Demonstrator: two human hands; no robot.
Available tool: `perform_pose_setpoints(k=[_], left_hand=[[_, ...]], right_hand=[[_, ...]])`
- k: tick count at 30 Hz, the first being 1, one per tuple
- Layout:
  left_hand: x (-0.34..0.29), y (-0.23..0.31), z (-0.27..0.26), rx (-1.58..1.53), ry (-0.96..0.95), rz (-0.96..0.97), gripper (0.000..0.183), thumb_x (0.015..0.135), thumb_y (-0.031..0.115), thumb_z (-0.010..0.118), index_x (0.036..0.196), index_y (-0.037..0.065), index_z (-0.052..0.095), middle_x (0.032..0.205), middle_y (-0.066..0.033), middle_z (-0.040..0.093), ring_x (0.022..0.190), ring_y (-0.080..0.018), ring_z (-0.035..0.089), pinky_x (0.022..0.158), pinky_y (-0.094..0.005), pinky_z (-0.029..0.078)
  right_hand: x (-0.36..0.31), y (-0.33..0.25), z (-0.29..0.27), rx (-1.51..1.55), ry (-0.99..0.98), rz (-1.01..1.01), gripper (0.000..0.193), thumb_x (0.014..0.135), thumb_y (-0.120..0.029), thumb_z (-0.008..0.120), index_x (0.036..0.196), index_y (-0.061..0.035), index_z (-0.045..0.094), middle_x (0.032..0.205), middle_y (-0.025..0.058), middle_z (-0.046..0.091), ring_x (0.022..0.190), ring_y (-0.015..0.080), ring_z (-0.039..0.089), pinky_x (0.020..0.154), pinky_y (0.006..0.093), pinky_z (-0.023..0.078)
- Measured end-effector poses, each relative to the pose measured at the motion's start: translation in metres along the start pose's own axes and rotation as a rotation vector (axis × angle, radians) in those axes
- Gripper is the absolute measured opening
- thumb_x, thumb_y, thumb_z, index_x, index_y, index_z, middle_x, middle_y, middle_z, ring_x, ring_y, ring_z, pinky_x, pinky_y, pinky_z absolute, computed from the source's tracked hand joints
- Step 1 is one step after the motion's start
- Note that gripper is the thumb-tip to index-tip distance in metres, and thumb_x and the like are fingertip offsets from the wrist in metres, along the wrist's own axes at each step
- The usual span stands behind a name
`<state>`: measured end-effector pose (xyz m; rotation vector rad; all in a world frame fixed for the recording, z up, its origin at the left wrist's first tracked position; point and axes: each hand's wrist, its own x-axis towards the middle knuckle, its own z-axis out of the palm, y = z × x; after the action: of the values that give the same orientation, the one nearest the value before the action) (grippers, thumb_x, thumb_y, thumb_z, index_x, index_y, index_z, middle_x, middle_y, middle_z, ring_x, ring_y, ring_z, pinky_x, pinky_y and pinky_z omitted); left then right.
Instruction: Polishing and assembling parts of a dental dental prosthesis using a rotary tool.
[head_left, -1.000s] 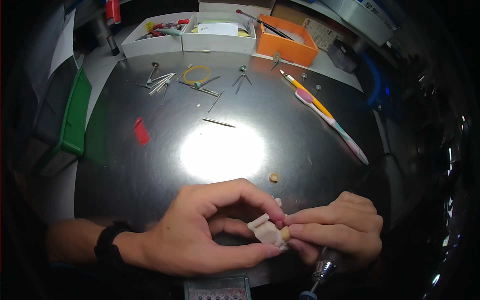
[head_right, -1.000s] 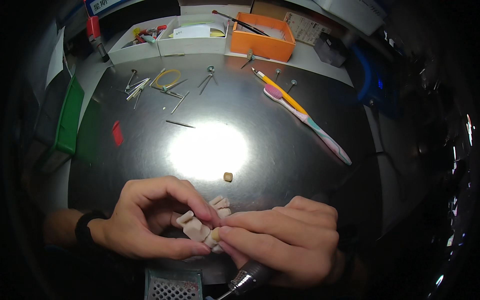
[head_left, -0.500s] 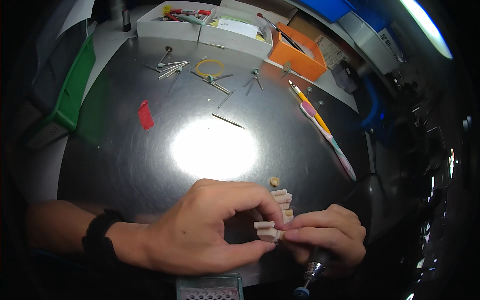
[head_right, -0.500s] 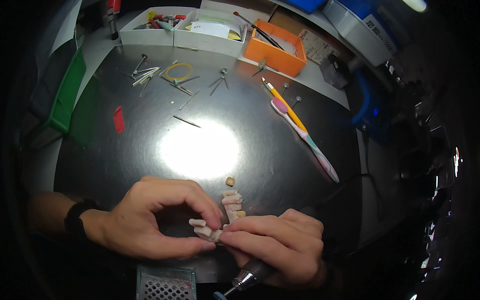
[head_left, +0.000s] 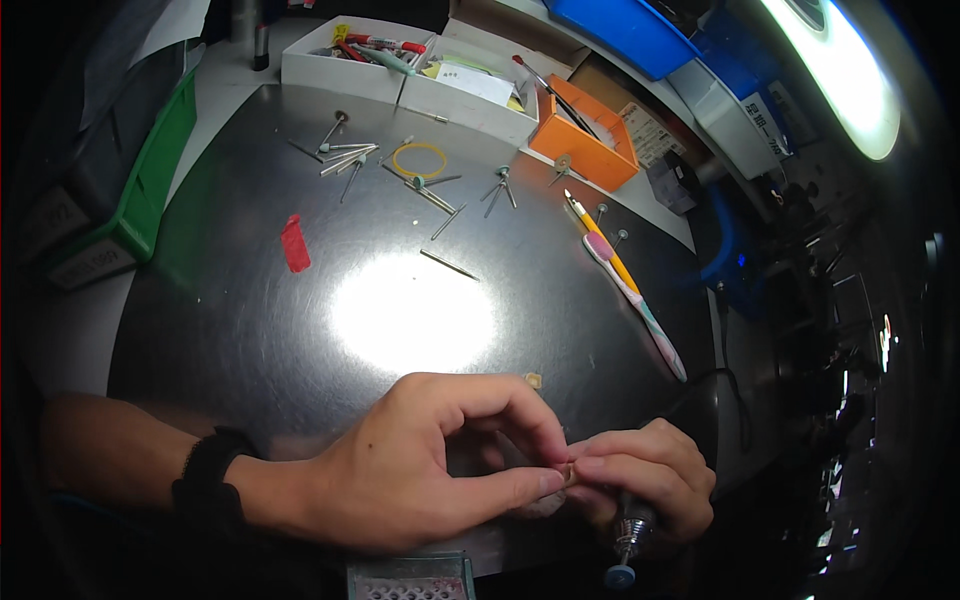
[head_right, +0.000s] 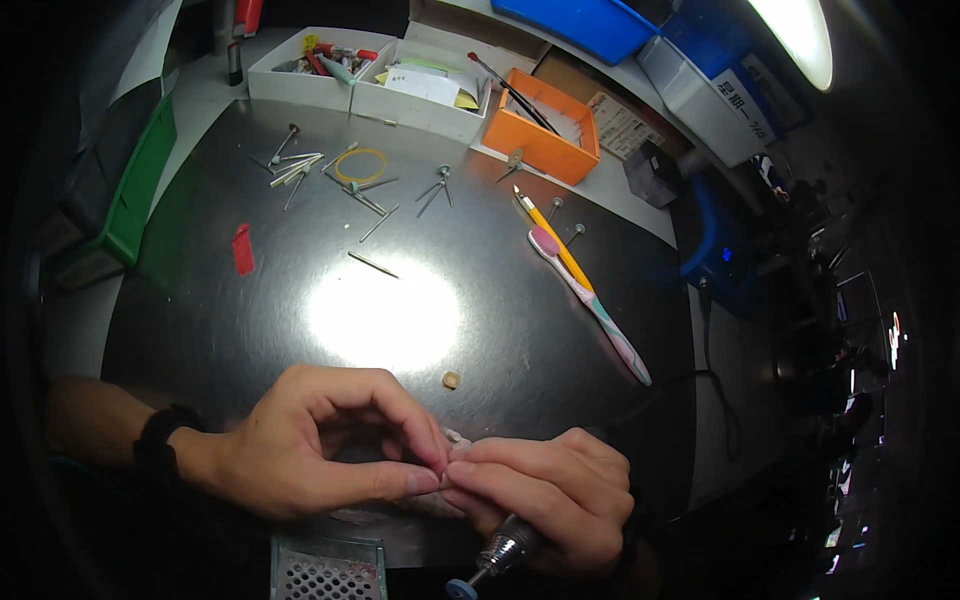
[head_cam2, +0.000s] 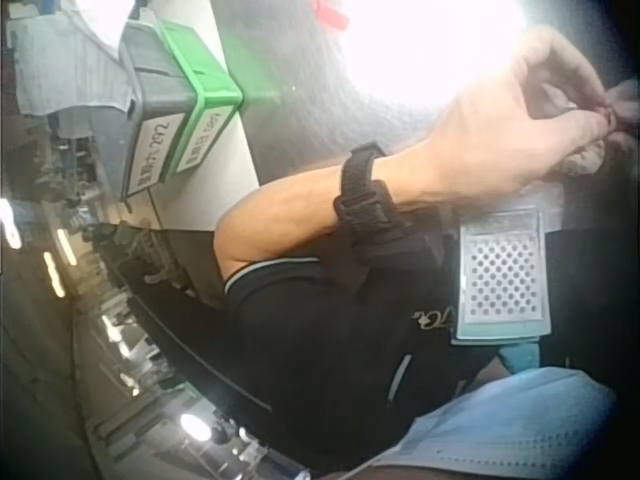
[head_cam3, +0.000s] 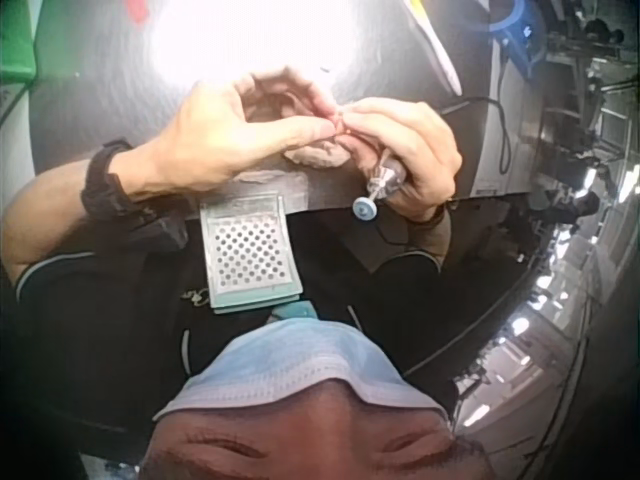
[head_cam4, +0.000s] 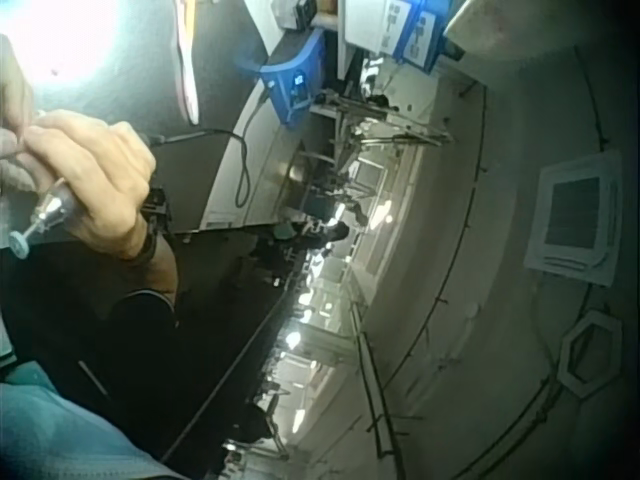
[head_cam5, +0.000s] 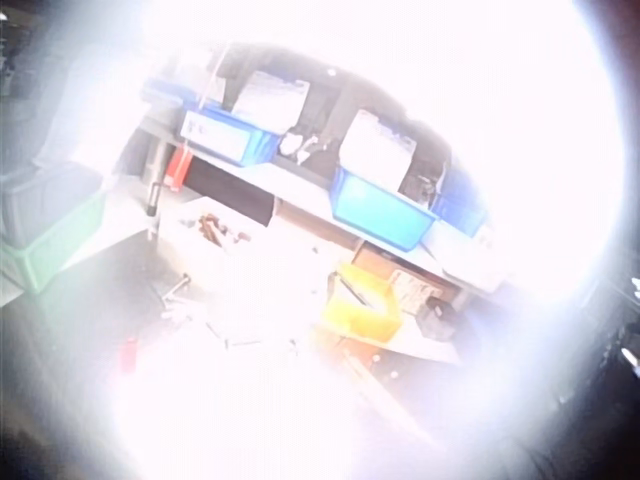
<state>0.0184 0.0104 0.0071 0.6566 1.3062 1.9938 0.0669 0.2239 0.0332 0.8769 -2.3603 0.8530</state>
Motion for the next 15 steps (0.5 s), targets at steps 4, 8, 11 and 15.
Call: perform_pose_setpoints(k=[4,8,11,15], left_hand=[[0.0024,0.0011,-0.0009,-0.061,-0.027,-0.033,0.025,0.089,-0.003,0.069,0.112,-0.004,0.064,0.109,-0.0122,0.067,0.099,-0.0133,0.065,0.088,-0.0268,0.053],[0.0011,-0.0011,-0.0018,-0.154,-0.023,-0.056,0.027,0.089,-0.003,0.069,0.115,-0.006,0.064,0.110,-0.0129,0.067,0.098,-0.0128,0.065,0.087,-0.0260,0.054],[0.0005,0.0008,-0.0010,-0.221,-0.012,-0.101,0.027,0.088,-0.003,0.069,0.115,-0.006,0.064,0.110,-0.0138,0.068,0.099,-0.0135,0.066,0.086,-0.0256,0.054],[-0.0003,-0.0008,-0.0012,-0.226,-0.024,-0.066,0.025,0.088,-0.004,0.070,0.113,-0.006,0.066,0.108,-0.0145,0.069,0.100,-0.0154,0.067,0.087,-0.0260,0.054]], right_hand=[[-0.0003,0.0017,0.0008,-0.004,0.017,-0.009,0.021,0.076,-0.015,0.082,0.092,-0.0052,0.072,0.080,0.0068,0.073,0.064,0.0104,0.068,0.049,0.0210,0.035],[-0.0005,0.0013,-0.0013,-0.029,-0.022,-0.024,0.021,0.077,-0.016,0.082,0.092,-0.0055,0.072,0.079,0.0060,0.073,0.062,0.0100,0.067,0.050,0.0206,0.036],[-0.0017,0.0009,0.0004,-0.024,0.004,-0.020,0.021,0.077,-0.018,0.082,0.091,-0.0060,0.072,0.077,0.0050,0.072,0.060,0.0093,0.066,0.050,0.0203,0.036],[-0.0039,0.0023,-0.0011,-0.034,0.014,-0.027,0.022,0.076,-0.020,0.082,0.090,-0.0064,0.072,0.074,0.0041,0.071,0.057,0.0086,0.064,0.050,0.0206,0.036]])
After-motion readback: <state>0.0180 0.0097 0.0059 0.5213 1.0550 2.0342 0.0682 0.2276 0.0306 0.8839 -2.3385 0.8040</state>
